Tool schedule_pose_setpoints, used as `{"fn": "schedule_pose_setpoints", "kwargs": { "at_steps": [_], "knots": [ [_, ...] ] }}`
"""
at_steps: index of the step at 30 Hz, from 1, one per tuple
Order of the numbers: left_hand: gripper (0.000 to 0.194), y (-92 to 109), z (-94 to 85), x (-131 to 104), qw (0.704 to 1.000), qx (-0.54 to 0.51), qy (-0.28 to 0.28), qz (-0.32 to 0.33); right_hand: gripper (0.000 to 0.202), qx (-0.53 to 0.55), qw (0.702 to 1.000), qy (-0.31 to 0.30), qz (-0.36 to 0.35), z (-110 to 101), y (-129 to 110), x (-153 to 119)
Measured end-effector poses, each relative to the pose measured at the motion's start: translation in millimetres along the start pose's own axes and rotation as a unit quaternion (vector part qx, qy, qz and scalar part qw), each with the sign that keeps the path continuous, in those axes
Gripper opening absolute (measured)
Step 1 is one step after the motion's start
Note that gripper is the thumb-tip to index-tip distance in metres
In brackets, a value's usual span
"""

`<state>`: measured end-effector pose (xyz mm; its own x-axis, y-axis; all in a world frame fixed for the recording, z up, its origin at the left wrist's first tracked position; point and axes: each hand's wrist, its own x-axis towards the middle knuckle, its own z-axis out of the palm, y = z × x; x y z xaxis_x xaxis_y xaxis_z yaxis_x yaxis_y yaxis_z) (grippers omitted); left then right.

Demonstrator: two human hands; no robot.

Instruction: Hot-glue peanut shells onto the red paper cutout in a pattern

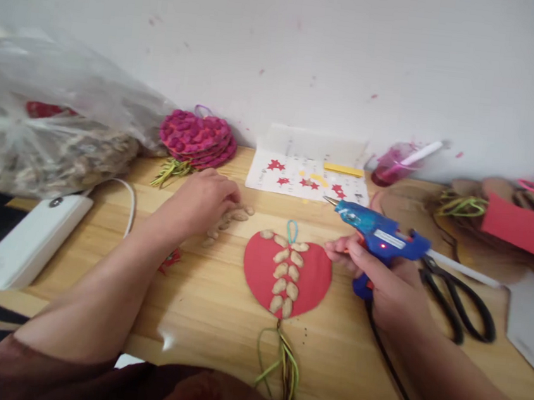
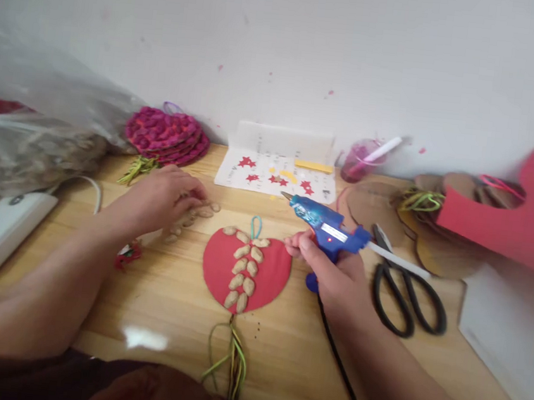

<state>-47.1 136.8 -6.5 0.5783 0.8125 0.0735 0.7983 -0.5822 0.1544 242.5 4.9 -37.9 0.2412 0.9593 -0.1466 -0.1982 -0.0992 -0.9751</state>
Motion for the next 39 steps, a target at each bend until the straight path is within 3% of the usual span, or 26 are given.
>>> {"fn": "schedule_pose_setpoints", "kwargs": {
  "at_steps": [4,6,8,11,14,17,24,36,39],
  "knots": [
    [0.009,0.9,-2.6,-1.0,1.0,0.002,0.011,-0.008,0.016,0.048,0.999,0.0,0.014,2.6,-3.1,1.5],
    [0.011,12.1,-9.8,-2.1,0.999,-0.016,0.028,-0.012,0.017,0.087,0.996,0.01,0.016,3.4,-4.6,2.9],
    [0.015,34.1,-18.0,-1.9,0.997,-0.072,0.034,0.011,0.018,0.114,0.993,0.022,0.014,4.0,-5.6,3.9],
    [0.012,78.3,-23.0,4.1,0.993,-0.094,-0.005,0.077,0.018,0.125,0.991,0.038,0.012,4.3,-6.0,4.4],
    [0.012,115.3,-15.1,14.9,0.99,-0.043,-0.042,0.128,0.019,0.12,0.992,0.045,0.01,3.8,-5.6,3.8],
    [0.013,132.7,-0.5,22.3,0.984,-0.027,-0.042,0.169,0.02,0.111,0.993,0.044,0.016,2.6,-5.1,3.7],
    [0.012,135.0,17.6,21.2,0.985,-0.006,-0.021,0.169,0.02,0.107,0.994,0.026,0.019,2.1,-4.0,6.1],
    [0.021,119.0,10.8,20.6,0.991,-0.047,0.015,0.123,0.018,0.067,0.998,0.013,0.017,-1.0,-0.1,4.0],
    [0.018,117.9,10.6,19.9,0.991,-0.081,-0.001,0.104,0.018,0.047,0.999,0.016,0.019,-1.7,0.3,2.8]
  ]
}}
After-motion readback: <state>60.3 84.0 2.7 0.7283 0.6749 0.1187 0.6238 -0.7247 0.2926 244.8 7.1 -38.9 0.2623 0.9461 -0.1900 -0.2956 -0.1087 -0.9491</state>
